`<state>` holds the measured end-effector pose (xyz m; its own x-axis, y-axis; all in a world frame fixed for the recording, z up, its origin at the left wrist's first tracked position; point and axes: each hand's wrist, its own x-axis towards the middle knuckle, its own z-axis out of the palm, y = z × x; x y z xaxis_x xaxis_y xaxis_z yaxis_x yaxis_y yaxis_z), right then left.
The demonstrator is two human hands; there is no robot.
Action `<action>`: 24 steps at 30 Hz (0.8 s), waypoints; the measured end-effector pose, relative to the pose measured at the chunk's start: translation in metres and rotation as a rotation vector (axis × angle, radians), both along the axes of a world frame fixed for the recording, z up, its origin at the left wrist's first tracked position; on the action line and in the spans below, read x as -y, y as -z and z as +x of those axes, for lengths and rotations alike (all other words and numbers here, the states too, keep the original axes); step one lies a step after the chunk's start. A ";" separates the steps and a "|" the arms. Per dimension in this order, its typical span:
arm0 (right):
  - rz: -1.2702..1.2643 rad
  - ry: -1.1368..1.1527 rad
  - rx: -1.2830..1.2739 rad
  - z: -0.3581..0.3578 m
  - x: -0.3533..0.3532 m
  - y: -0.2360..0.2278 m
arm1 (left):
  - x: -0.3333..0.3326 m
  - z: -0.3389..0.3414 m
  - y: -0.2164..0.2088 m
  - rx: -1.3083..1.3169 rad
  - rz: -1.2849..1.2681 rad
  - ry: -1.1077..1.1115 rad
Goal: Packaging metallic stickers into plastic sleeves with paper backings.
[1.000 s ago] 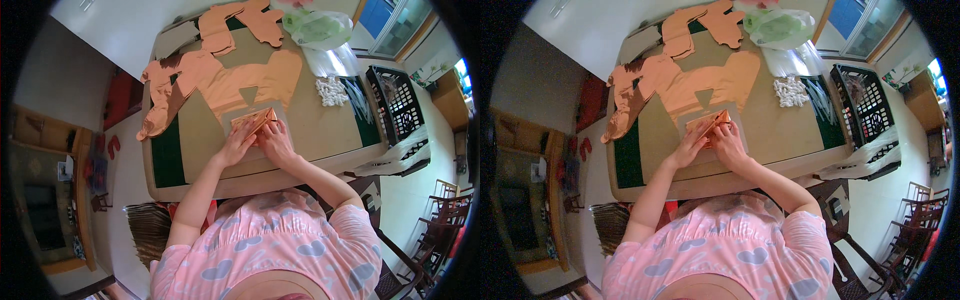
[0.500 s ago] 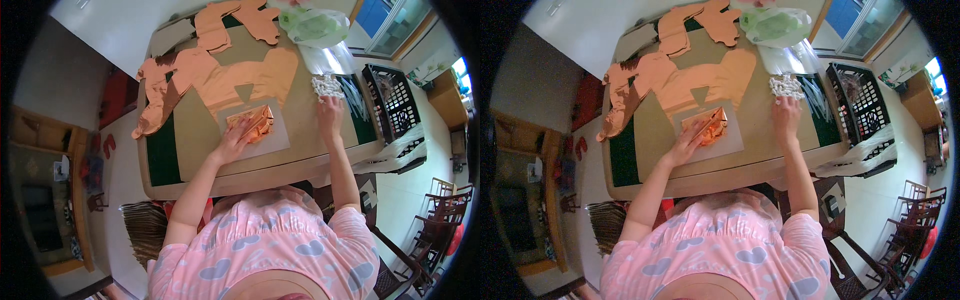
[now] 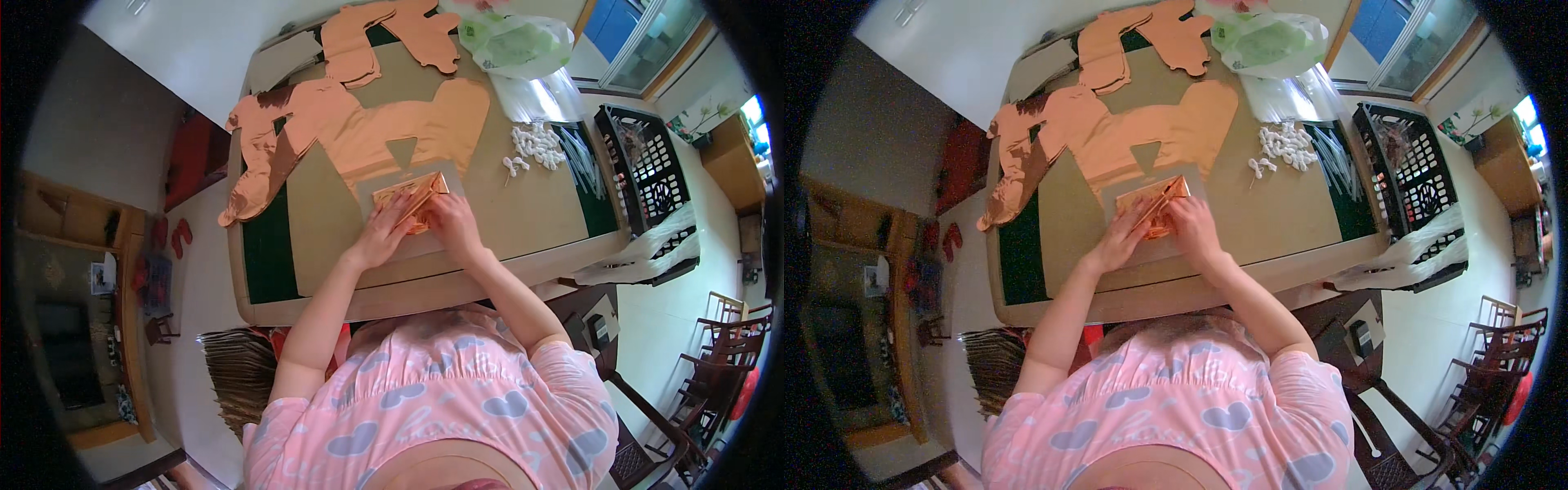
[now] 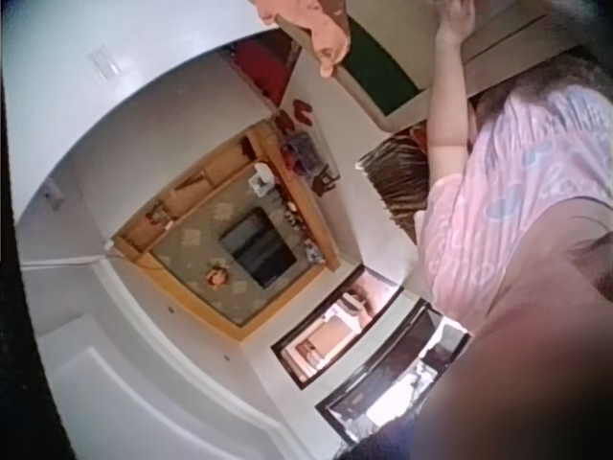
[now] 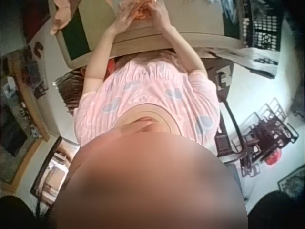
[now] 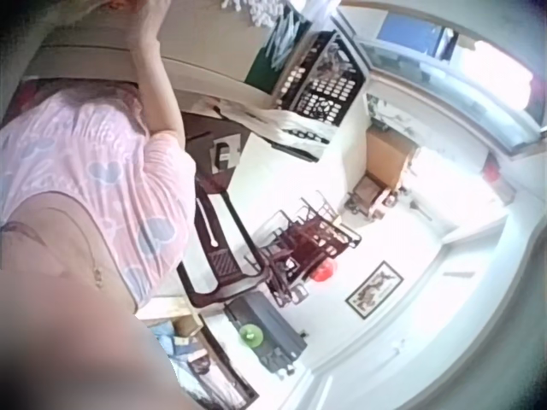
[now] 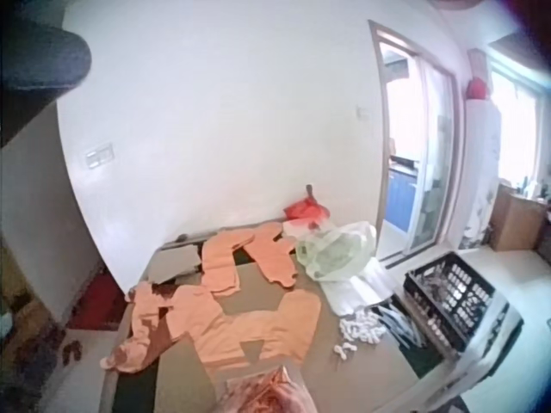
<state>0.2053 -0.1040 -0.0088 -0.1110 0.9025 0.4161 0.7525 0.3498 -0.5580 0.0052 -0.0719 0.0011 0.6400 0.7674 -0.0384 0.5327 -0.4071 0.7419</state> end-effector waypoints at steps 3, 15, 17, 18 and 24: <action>-0.054 -0.120 0.232 -0.015 0.010 -0.009 | -0.001 -0.004 0.007 0.020 0.012 -0.011; -0.093 0.007 -0.040 0.055 0.043 -0.027 | 0.021 0.009 -0.001 -0.240 0.361 0.000; -0.061 0.079 -0.067 0.066 0.033 -0.038 | 0.022 0.009 0.004 -0.223 0.380 -0.021; -0.062 0.066 -0.059 0.063 0.024 -0.042 | 0.019 0.007 0.013 -0.253 0.449 -0.021; -0.061 -0.036 0.188 0.013 -0.022 -0.027 | 0.025 0.014 -0.008 -0.288 0.450 -0.003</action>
